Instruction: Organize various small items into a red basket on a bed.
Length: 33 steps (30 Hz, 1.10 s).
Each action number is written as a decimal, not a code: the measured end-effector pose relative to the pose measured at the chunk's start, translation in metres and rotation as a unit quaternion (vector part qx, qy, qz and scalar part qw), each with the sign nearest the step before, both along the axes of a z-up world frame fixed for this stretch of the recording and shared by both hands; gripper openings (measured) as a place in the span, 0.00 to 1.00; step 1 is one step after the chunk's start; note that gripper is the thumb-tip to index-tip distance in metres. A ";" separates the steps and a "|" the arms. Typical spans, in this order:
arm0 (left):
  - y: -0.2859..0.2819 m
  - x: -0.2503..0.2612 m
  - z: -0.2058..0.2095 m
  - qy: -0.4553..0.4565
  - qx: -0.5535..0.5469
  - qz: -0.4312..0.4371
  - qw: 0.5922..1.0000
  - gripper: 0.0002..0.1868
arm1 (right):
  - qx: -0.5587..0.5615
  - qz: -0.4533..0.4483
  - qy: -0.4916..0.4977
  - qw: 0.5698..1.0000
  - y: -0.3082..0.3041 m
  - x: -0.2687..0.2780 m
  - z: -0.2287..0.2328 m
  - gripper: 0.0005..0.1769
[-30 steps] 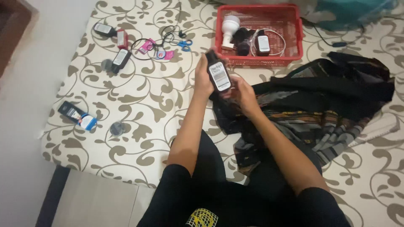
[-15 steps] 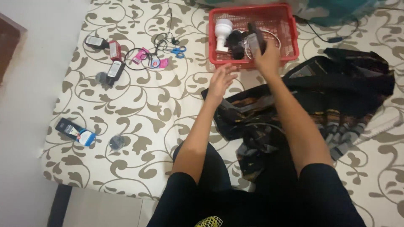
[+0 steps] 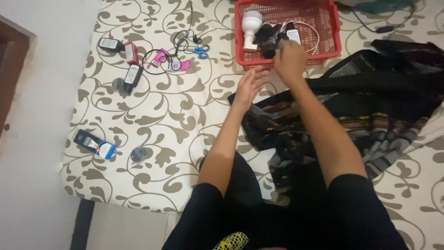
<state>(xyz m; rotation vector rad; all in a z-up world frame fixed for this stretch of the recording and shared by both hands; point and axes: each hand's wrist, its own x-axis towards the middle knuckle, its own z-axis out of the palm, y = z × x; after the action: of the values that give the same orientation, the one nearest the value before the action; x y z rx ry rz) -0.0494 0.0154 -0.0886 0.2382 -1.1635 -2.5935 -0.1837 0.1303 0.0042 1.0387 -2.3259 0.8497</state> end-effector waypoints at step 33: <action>-0.205 0.343 0.022 -0.198 -0.261 0.368 0.870 0.17 | 0.110 0.358 -0.152 0.915 -0.138 0.255 -0.004 0.29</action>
<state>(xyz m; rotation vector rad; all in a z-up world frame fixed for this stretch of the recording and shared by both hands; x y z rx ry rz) 0.2934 -0.1897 -0.0667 0.9138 -1.4793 -1.5393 0.0711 -0.0077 -0.0001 2.0601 -2.3243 1.0808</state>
